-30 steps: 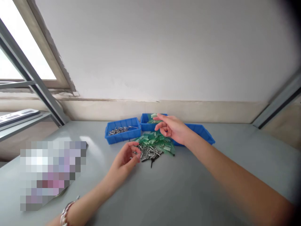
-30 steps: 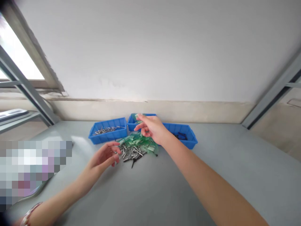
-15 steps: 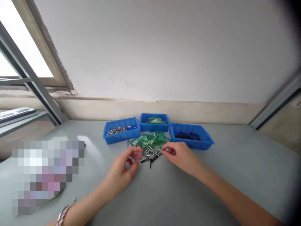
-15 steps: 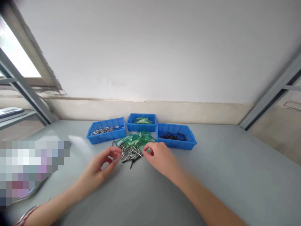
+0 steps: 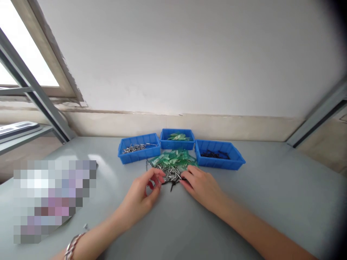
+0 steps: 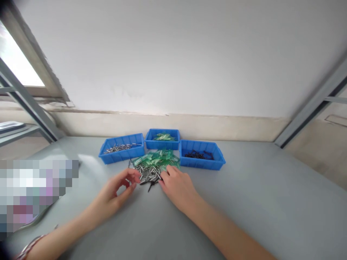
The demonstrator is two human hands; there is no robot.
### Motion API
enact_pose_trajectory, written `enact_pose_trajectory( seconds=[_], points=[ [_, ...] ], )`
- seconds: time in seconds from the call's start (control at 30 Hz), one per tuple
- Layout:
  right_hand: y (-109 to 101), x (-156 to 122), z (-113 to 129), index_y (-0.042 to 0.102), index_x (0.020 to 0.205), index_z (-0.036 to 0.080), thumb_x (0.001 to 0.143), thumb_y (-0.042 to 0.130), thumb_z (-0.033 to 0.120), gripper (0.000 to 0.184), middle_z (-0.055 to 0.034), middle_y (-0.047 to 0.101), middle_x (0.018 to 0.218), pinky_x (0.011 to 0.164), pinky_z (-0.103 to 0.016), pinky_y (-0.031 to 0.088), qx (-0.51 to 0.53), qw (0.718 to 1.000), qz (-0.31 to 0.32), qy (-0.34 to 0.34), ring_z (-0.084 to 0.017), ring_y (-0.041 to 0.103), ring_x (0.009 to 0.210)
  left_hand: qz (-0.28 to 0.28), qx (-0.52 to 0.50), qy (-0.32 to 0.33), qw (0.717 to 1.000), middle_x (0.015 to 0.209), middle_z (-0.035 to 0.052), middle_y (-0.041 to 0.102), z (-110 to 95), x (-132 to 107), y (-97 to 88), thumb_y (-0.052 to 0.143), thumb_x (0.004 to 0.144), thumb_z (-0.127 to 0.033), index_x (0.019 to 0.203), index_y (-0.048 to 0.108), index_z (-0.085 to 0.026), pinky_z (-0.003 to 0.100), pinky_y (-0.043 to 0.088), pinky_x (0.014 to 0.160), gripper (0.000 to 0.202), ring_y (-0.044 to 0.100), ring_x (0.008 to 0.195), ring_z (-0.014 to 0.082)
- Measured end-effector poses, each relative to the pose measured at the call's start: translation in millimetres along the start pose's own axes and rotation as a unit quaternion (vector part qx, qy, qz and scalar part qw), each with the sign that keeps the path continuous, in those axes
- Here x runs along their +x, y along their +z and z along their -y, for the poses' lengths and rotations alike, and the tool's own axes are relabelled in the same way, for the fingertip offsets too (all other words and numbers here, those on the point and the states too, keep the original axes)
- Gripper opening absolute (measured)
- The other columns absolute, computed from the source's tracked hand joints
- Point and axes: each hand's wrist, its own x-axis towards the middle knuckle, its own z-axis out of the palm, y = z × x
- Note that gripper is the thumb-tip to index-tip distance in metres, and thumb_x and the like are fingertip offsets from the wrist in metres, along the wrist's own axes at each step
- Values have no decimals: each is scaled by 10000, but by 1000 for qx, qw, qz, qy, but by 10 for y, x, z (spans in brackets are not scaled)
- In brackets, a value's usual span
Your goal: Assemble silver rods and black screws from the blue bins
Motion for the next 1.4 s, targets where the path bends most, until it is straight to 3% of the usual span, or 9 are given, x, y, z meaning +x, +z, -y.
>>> enact_pose_trajectory(
  seconds=[0.33, 0.5, 0.67, 0.8, 1.0, 1.2, 1.4],
  points=[
    [41, -21, -33, 630, 818, 180, 819, 468, 140, 167, -37, 603, 828, 557, -244, 394, 36, 997, -62, 31, -157, 585, 720, 9, 29, 9, 999, 898, 31, 582, -10, -22, 3, 428, 812, -149, 995, 478, -212, 255, 453, 663, 200, 537, 777, 150],
    [-35, -14, -55, 607, 747, 184, 761, 476, 119, 147, -15, 579, 715, 584, -238, 400, 193, 974, -111, 42, -131, 540, 624, -6, 78, 44, 996, 903, 37, 556, -11, -34, 8, 427, 815, -145, 986, 475, -210, 241, 454, 627, 189, 533, 766, 149],
    [-138, -12, -13, 617, 699, 173, 734, 508, 151, 117, 8, 566, 637, 523, -218, 361, 372, 923, -61, 77, -112, 454, 560, 13, 124, 65, 990, 953, 56, 520, -23, -42, 11, 463, 814, -206, 1003, 488, -211, 212, 437, 533, 191, 533, 764, 158],
    [-165, -35, 49, 625, 711, 163, 745, 513, 193, 121, 2, 580, 663, 538, -219, 361, 442, 892, -28, 93, -114, 445, 586, 62, 127, 67, 988, 975, 58, 519, -64, -46, 10, 483, 802, -213, 921, 528, -204, 199, 416, 499, 127, 539, 759, 156],
    [-118, -35, 77, 636, 725, 167, 749, 520, 203, 124, 2, 584, 666, 533, -220, 357, 449, 888, -29, 91, -114, 442, 579, 59, 126, 90, 986, 823, 38, 537, -80, -42, 12, 400, 881, -237, 769, 520, -178, 237, 431, 618, 175, 520, 717, 141],
    [-85, -31, 65, 637, 759, 170, 740, 525, 195, 116, 11, 555, 640, 522, -221, 347, 457, 884, -18, 91, -110, 427, 561, 27, 117, 79, 990, 843, 45, 529, -84, -55, -1, 409, 879, -235, 809, 527, -182, 181, 413, 499, 147, 528, 709, 135],
    [-83, -53, 84, 640, 773, 170, 727, 560, 212, 102, 33, 484, 586, 498, -215, 323, 487, 870, 18, 77, -102, 399, 538, -9, 120, 116, 986, 865, 54, 527, -128, -72, -14, 441, 848, -191, 817, 540, -186, 194, 470, 553, 103, 538, 744, 143]
  ],
)
